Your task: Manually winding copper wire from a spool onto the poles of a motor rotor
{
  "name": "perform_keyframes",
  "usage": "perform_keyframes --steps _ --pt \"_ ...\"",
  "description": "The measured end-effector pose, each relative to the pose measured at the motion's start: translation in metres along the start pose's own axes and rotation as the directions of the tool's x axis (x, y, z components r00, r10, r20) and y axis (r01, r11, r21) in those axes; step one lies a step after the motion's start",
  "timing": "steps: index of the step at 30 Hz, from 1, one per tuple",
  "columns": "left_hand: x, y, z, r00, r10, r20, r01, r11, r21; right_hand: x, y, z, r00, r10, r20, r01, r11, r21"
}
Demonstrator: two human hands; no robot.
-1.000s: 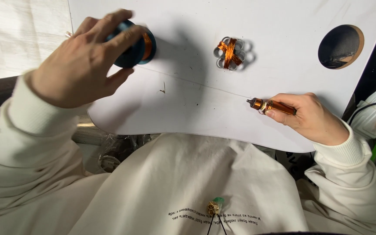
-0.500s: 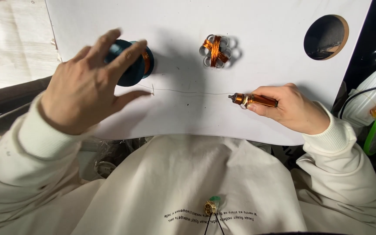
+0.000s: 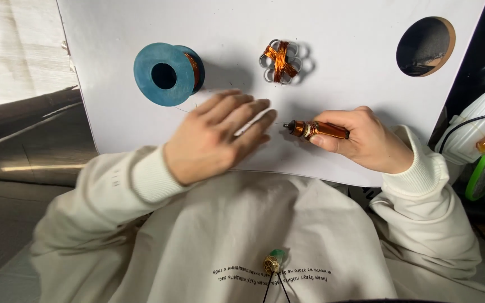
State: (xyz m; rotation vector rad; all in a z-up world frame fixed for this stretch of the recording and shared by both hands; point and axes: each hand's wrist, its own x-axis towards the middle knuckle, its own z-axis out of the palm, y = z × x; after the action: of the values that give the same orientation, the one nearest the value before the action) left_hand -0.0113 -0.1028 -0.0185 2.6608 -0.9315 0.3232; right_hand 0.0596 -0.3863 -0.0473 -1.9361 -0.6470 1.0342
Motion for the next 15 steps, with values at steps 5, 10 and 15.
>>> perform_keyframes --steps 5,10,15 --pt "0.003 0.008 0.037 0.984 -0.048 -0.172 0.012 0.978 -0.206 -0.001 0.005 0.002 0.999 -0.049 0.005 0.048 0.989 0.141" --pt "-0.002 0.010 0.038 0.987 -0.029 -0.161 -0.004 0.979 -0.205 0.002 0.005 0.003 0.998 -0.058 -0.026 0.062 0.985 0.161" --pt "-0.007 0.010 0.043 0.990 0.041 -0.134 -0.062 0.986 -0.155 0.003 0.001 0.006 0.997 -0.054 -0.057 0.063 0.985 0.161"
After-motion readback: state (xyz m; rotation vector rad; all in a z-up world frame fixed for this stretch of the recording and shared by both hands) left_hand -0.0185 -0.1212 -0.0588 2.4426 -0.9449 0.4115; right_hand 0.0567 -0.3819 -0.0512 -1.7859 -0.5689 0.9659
